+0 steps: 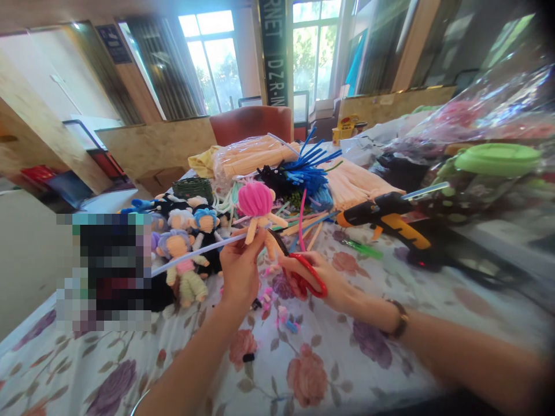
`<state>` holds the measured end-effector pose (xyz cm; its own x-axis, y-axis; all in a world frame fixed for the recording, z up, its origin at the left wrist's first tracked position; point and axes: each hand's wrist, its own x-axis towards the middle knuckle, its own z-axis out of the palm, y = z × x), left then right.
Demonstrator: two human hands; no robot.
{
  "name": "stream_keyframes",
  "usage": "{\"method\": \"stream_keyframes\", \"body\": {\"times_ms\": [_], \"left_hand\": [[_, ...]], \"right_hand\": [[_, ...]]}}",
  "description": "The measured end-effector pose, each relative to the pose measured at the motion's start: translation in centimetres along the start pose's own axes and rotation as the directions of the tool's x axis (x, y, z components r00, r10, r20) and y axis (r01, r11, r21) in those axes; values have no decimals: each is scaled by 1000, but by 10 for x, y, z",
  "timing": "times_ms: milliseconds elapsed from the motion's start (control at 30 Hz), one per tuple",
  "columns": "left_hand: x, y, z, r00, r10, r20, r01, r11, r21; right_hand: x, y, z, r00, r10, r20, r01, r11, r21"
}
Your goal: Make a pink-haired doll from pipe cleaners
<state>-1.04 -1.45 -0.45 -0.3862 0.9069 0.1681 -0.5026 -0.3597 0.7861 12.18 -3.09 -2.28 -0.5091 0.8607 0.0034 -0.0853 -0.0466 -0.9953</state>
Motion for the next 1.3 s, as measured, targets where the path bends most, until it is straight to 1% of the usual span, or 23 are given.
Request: {"method": "stream_keyframes", "body": {"times_ms": [133,233,500,600,767,967,1100,1300], "left_hand": [[-1,0,-1,1000,5,24,-6,1000,23],[-1,1,-1,999,19,46,-21,999,42],[-3,1,0,996,64,69,-70,993,90],[-2,1,-2,994,79,73,-88,989,119],[-1,1,-6,987,101,121,-118,983,143],[1,-1,-10,971,187,150,-217,950,226],[2,-2,-12,964,219,152,-253,930,265],[3,-2,-11,961,216,171,-257,928,271]], "right_hand": [[-2,-2,1,999,-42,0,42,999,-5],[-3,-3,2,999,-50,-5,50,999,-15],[-1,0,6,998,-56,-33,58,997,53],[-1,-1,6,998,-61,-35,62,998,22],[-4,-5,4,997,-61,-36,60,998,-26],[-7,-7,3,998,-45,-46,40,995,-89],[-5,-4,3,998,-38,-54,35,997,-62],[-4,-3,2,999,-26,-20,25,1000,-7]]}}
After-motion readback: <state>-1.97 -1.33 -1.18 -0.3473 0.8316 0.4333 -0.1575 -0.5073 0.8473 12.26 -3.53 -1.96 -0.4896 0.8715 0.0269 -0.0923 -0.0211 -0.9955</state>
